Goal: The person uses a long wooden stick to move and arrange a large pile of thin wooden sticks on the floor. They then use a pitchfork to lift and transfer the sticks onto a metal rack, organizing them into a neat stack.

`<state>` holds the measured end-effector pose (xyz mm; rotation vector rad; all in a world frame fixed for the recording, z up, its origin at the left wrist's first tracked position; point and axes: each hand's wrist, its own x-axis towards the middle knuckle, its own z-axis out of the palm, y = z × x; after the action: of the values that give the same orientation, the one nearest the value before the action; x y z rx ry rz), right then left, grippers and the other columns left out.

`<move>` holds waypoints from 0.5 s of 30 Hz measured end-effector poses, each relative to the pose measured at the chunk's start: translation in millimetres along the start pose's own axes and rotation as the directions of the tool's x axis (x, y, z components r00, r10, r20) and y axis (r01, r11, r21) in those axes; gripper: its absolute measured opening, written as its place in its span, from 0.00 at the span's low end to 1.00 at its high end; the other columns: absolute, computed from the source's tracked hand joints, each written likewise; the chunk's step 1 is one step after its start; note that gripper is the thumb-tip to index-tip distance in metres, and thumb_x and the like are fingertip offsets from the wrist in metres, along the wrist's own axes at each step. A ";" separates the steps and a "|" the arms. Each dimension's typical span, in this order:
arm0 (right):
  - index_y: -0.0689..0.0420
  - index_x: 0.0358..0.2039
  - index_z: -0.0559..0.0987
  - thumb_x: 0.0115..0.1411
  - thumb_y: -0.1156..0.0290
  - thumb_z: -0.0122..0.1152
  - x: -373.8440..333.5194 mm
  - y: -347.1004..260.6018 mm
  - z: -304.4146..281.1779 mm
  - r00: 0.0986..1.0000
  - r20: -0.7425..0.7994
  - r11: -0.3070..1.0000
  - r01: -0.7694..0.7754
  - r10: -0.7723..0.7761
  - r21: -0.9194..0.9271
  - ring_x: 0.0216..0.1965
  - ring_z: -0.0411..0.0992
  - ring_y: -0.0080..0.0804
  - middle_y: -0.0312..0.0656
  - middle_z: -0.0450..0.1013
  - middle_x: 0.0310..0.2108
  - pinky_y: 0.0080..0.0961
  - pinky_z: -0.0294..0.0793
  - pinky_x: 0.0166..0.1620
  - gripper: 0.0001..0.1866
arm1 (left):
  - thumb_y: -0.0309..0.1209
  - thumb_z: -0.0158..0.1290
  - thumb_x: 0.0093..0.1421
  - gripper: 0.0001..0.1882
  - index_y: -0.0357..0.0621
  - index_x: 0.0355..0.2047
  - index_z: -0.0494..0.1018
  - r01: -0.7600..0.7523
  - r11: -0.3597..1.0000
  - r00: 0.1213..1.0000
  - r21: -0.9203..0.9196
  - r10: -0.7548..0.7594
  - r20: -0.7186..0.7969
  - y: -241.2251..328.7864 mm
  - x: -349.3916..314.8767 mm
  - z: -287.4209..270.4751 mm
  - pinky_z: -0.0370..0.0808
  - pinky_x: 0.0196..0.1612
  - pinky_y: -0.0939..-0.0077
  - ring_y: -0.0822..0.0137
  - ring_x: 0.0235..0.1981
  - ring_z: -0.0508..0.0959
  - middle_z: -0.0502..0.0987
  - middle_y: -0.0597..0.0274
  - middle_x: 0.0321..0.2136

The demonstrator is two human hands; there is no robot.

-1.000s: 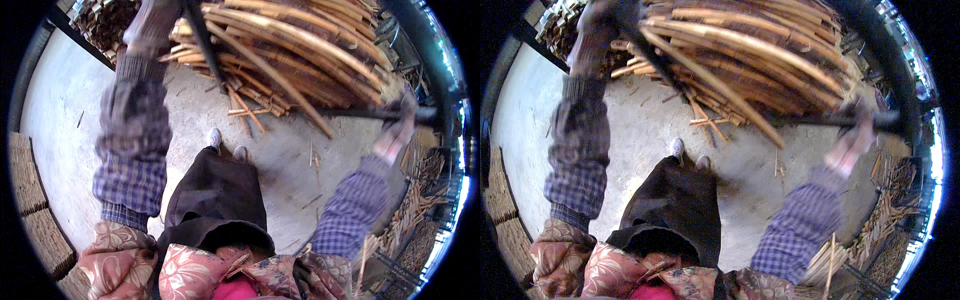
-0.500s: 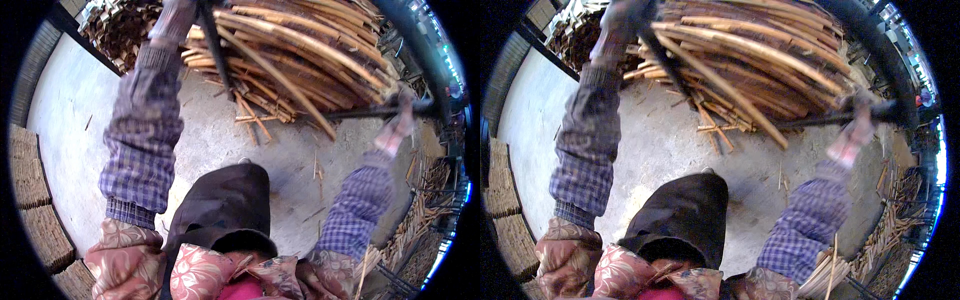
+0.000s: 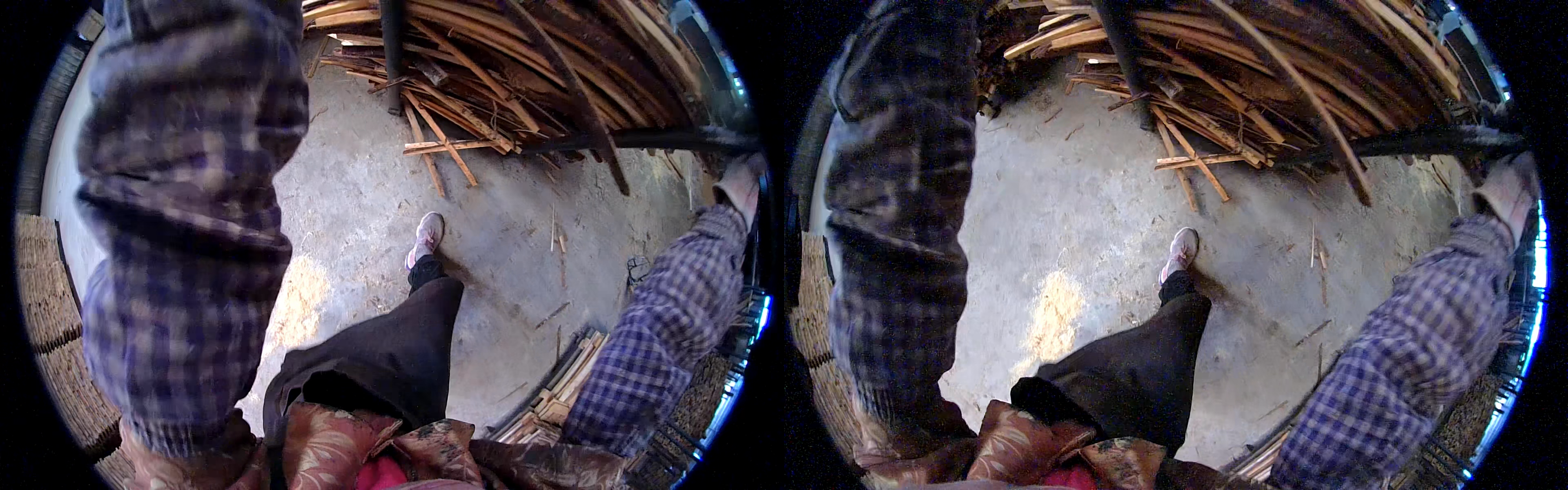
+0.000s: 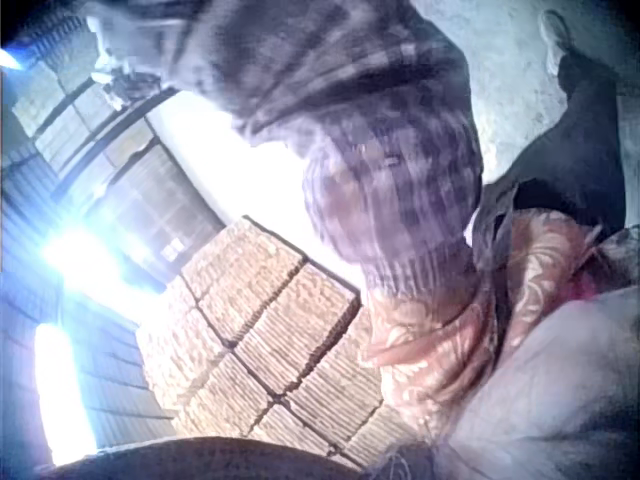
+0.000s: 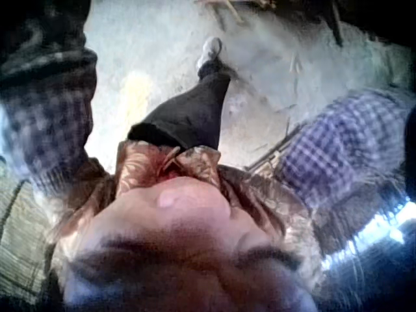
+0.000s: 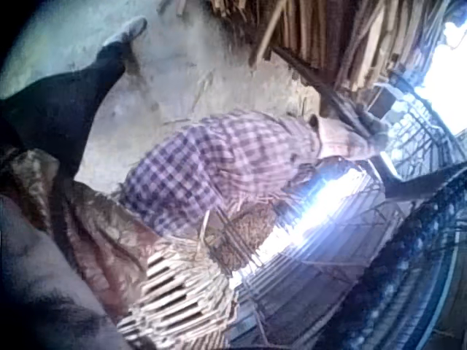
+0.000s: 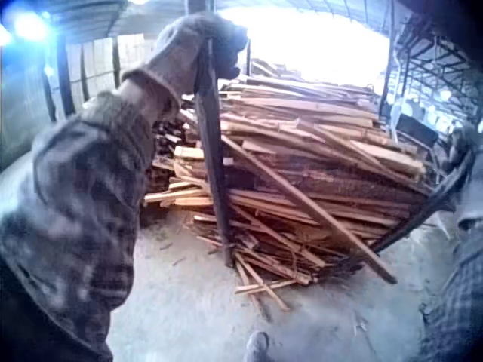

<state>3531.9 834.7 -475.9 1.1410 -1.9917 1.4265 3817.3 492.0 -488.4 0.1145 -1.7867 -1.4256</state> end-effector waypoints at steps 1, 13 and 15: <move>0.60 0.28 0.70 0.57 0.56 0.35 3.1 3.5 -6.2 0.999 0.020 0.999 0.038 -0.038 -0.003 0.22 0.66 0.33 0.42 0.66 0.21 0.23 0.67 0.25 0.20 | 0.26 0.54 0.50 0.13 0.36 0.36 0.70 0.009 1.000 1.000 0.001 -0.009 0.006 -3.0 14.5 3.1 0.73 0.31 0.76 0.68 0.30 0.73 0.73 0.59 0.31; 0.58 0.46 0.69 0.54 0.55 0.52 -29.3 -62.5 5.0 0.613 -0.446 0.736 -0.373 0.652 0.565 0.38 0.67 0.32 0.41 0.68 0.36 0.33 0.64 0.47 0.23 | 0.30 0.58 0.45 0.14 0.37 0.32 0.74 0.124 0.984 0.991 -0.127 -0.130 -0.037 42.9 109.0 15.1 0.70 0.30 0.80 0.73 0.25 0.73 0.75 0.62 0.25; 0.56 0.50 0.65 0.55 0.54 0.51 -36.6 -72.7 7.9 0.617 -0.433 0.703 -0.295 0.657 0.647 0.46 0.64 0.36 0.44 0.65 0.46 0.35 0.60 0.54 0.27 | 0.29 0.60 0.43 0.16 0.39 0.34 0.73 0.082 0.996 0.994 -0.020 -0.080 0.080 39.5 104.4 -1.1 0.70 0.34 0.78 0.71 0.29 0.74 0.75 0.62 0.29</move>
<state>3612.9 831.5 -465.0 0.1083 -1.4721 2.3620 3765.8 449.3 -399.1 0.1216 -1.8473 -1.5271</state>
